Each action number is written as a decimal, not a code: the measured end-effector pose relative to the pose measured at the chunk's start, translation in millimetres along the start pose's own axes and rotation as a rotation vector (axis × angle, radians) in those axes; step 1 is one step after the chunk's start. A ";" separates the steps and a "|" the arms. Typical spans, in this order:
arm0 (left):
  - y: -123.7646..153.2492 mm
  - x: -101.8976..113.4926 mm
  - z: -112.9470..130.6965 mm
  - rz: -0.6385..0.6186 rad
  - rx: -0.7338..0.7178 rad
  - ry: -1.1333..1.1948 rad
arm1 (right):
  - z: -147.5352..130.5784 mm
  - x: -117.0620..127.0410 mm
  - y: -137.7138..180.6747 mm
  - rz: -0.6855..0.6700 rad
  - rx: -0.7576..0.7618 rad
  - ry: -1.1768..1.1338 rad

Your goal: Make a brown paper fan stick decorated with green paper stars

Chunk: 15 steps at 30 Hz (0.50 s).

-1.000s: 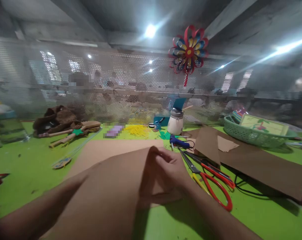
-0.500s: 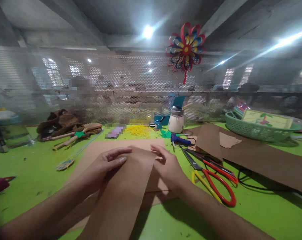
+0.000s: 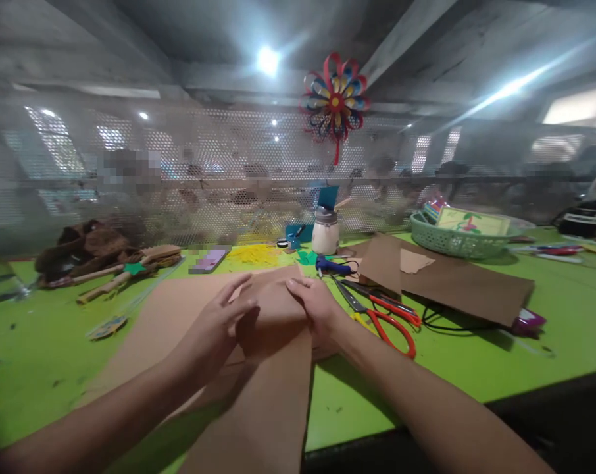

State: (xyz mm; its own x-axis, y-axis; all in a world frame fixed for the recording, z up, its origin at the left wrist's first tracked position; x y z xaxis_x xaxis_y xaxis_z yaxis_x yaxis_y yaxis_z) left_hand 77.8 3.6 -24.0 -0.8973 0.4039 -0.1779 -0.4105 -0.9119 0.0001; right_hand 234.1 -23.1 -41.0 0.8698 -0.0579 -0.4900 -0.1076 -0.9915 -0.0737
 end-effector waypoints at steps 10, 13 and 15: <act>-31.7 33.3 -20.7 -0.122 0.075 0.099 | 22.3 6.0 -1.4 -0.128 -0.116 0.109; -27.1 37.5 -23.3 -0.088 -0.025 0.002 | 31.3 0.3 5.6 -0.186 -0.179 0.121; -24.7 37.6 -22.9 -0.068 -0.035 -0.040 | 32.3 0.1 5.8 -0.190 -0.172 0.133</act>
State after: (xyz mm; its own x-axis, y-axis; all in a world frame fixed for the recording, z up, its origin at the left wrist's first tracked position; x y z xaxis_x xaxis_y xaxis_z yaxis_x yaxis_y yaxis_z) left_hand 57.9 39.7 -53.2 -0.8738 0.4666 -0.1370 -0.4650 -0.8841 -0.0453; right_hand 218.0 -25.1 -69.5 0.9233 0.1275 -0.3622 0.1371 -0.9905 0.0009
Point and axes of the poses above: each hand's wrist, its own y-axis away from the middle knuckle, its own x-axis out of the back of the hand, z = x × y, the point moved 3 cm from there along -y, towards the middle knuckle, and after that the axes turned 9 degrees about -y, right-handed, at the moved point
